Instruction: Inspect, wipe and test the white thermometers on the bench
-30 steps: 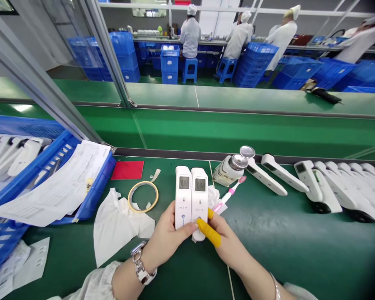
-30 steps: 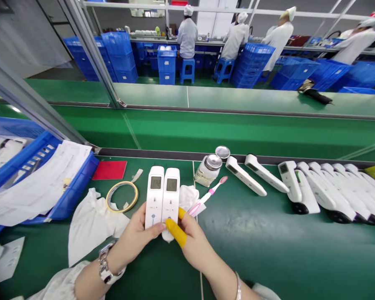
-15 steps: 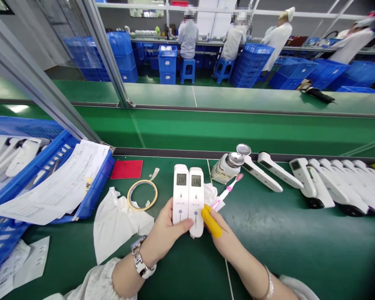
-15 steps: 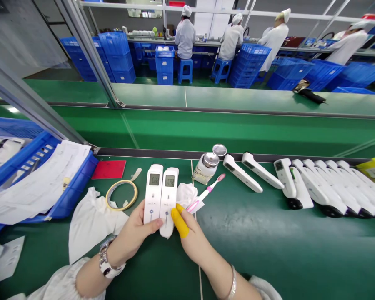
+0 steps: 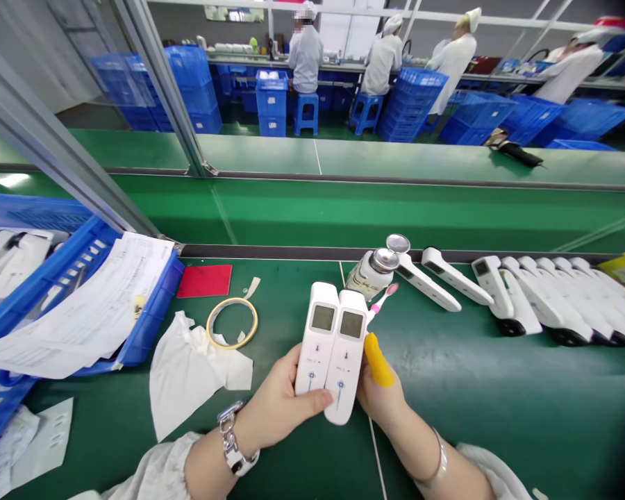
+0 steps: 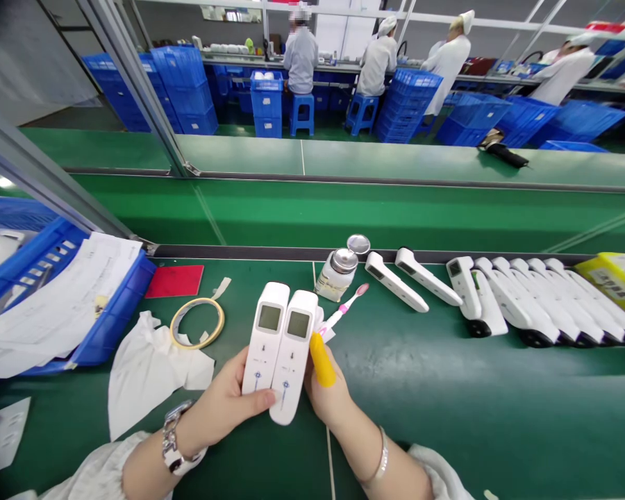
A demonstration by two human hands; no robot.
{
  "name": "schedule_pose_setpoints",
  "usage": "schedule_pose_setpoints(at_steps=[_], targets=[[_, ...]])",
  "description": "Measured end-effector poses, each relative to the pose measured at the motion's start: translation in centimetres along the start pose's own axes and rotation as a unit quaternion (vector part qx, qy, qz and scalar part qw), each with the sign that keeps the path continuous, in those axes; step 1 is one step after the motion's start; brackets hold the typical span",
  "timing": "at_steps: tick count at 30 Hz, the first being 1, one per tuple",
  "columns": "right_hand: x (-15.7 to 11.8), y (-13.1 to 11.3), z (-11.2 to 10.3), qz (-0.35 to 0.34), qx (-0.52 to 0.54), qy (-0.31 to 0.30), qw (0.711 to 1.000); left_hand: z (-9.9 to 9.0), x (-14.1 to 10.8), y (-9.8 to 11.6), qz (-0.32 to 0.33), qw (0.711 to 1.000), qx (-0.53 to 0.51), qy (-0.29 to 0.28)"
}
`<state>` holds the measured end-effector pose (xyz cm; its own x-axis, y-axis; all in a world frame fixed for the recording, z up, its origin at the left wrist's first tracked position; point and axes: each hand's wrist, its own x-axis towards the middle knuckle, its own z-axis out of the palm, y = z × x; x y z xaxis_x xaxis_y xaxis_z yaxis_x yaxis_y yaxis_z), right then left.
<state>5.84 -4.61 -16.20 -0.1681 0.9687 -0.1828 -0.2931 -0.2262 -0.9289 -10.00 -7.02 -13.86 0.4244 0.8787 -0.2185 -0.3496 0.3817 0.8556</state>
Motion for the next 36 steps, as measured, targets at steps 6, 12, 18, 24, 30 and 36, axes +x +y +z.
schedule_pose_setpoints(at_steps=[6, 12, 18, 24, 30, 36], targets=[[-0.3, -0.1, 0.4, 0.038, 0.043, -0.003, 0.998, 0.1, -0.1, -0.1, -0.002, 1.000, 0.013, 0.005], [-0.4, 0.2, 0.3, 0.028, 0.081, -0.021, 0.996, 0.0, -0.2, -0.2, -0.004, 1.000, 0.022, 0.004], [-0.6, -0.6, 0.9, 0.041, 0.137, -0.070, 0.987, -0.3, 0.2, -0.2, -0.019, 0.999, 0.044, 0.008], [-0.4, -1.3, 1.8, 0.050, 0.220, 0.003, 0.974, 0.0, 0.2, 0.4, 0.012, 0.980, 0.194, 0.045], [-0.3, -1.5, 2.1, 0.061, 0.259, -0.001, 0.964, 0.1, -0.1, 0.0, 0.020, 0.932, 0.353, 0.084], [-0.3, -1.6, 1.8, 0.058, 0.275, -0.001, 0.960, -0.4, -0.1, -0.8, 0.042, 0.918, 0.388, 0.070]])
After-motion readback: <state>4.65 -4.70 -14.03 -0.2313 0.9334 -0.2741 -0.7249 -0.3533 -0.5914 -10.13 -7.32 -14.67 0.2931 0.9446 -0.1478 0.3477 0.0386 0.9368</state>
